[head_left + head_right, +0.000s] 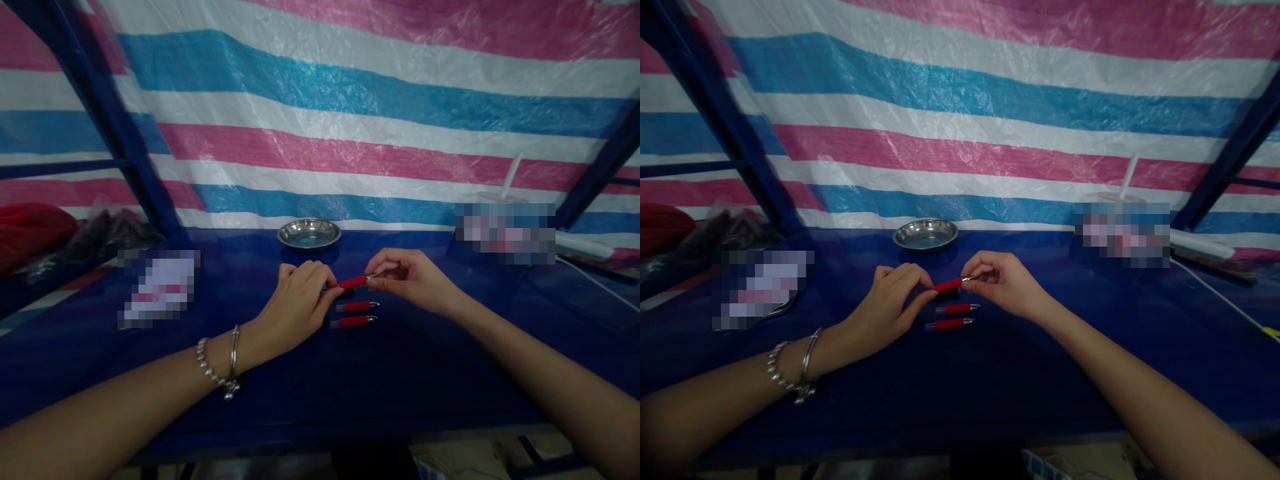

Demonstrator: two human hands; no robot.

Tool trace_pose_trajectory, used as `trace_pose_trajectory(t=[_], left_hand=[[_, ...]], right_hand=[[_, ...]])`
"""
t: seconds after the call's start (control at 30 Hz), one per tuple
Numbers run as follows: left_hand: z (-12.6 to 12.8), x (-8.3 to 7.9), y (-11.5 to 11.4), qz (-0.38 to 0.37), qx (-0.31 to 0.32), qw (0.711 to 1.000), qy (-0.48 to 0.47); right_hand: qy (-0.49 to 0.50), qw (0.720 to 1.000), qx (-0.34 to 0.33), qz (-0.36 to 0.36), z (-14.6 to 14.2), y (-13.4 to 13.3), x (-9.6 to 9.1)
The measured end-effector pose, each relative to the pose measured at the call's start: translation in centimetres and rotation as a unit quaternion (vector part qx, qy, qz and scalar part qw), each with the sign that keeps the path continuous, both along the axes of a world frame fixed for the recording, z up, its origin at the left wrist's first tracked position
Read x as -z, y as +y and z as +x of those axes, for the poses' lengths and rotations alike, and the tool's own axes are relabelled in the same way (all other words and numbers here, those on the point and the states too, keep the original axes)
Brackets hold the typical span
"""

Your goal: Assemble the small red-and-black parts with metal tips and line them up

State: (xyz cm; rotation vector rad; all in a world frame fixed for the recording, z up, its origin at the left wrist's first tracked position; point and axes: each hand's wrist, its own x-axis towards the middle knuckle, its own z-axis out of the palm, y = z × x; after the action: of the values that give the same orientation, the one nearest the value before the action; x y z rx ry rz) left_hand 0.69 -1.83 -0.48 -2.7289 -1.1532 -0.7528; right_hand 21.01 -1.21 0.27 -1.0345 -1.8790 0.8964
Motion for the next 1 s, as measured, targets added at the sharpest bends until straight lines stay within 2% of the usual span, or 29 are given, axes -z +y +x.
trace_pose_trajectory(t=[0.27, 0.63, 1.0], left_hand=[[0.01, -0.01, -0.07, -0.002, 0.004, 1.0, -0.001], [0.08, -0.03, -0.01, -0.014, -0.004, 1.0, -0.005], [0.38, -0.38, -0.03, -0.085, -0.006, 0.995, -0.043]], right_hand=[[-0.018, 1.0, 0.002, 0.005, 0.07, 0.09, 0.18], [-0.063, 0.995, 0.024, 0.068, 0.08, -0.04, 0.11], [-0.045, 0.996, 0.028, 0.078, 0.11, -0.17, 0.09]])
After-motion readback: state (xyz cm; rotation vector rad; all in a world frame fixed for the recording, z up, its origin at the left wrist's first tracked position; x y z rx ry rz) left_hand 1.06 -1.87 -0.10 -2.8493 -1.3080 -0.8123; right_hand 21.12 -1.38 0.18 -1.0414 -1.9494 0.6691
